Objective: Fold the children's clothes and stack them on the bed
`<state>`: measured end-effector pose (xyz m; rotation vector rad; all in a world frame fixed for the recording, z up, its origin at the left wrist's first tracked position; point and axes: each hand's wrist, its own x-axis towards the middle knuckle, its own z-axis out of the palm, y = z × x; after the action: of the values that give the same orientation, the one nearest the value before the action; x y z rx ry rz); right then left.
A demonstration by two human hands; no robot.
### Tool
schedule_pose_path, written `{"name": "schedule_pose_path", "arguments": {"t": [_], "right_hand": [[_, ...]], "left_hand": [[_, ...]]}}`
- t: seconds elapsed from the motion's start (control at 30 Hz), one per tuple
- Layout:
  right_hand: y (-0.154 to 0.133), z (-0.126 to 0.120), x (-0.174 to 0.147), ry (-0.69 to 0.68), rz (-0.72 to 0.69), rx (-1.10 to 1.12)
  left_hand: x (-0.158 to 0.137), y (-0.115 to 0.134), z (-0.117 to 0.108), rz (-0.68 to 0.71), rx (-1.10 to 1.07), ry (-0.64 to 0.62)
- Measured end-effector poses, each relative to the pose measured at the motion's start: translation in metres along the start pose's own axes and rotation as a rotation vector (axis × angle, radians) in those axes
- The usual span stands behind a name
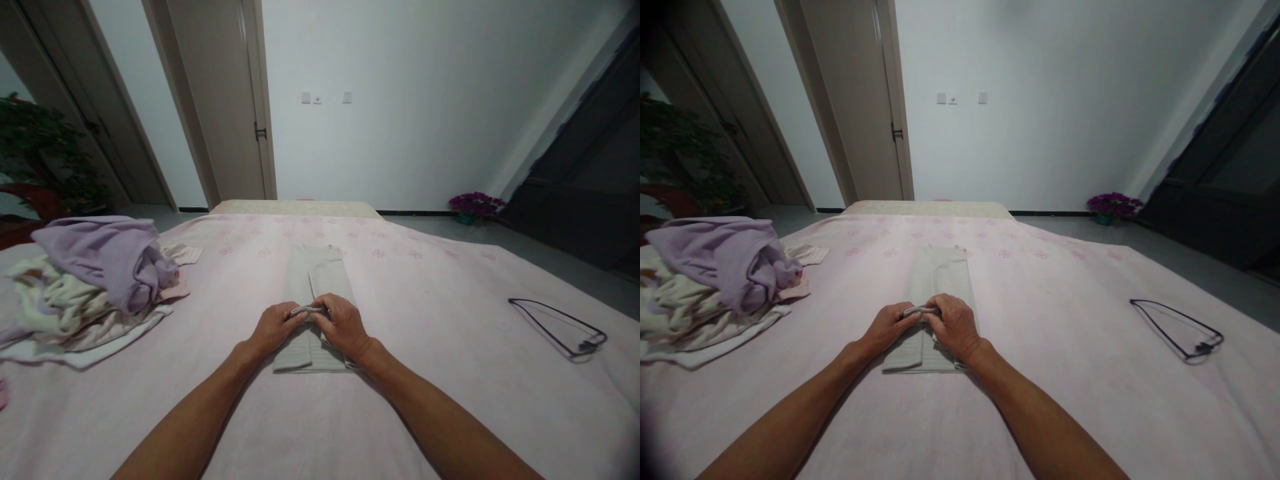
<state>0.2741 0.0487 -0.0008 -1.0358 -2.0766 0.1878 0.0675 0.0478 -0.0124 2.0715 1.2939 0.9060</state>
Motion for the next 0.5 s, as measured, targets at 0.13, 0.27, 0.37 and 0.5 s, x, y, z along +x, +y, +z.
{"name": "schedule_pose_path", "arguments": {"t": [0.13, 0.27, 0.37, 0.5], "right_hand": [[0.0001, 0.0004, 0.0008, -0.024, -0.016, -0.008], [0.0019, 0.0012, 0.0014, -0.036, -0.010, 0.010], [0.0026, 0.0011, 0.0012, -0.054, -0.014, 0.007], [0.0017, 0.0003, 0.0006, -0.084, -0.020, 0.002]], "left_hand": [[-0.0011, -0.0003, 0.0009, 0.002, -0.009, 0.006], [-0.0032, 0.0011, 0.0033, 0.074, 0.020, 0.075], [-0.0045, 0.0023, 0.0043, 0.141, 0.100, 0.132], [-0.0050, 0.0021, 0.0048, 0.175, 0.177, 0.151]]}}
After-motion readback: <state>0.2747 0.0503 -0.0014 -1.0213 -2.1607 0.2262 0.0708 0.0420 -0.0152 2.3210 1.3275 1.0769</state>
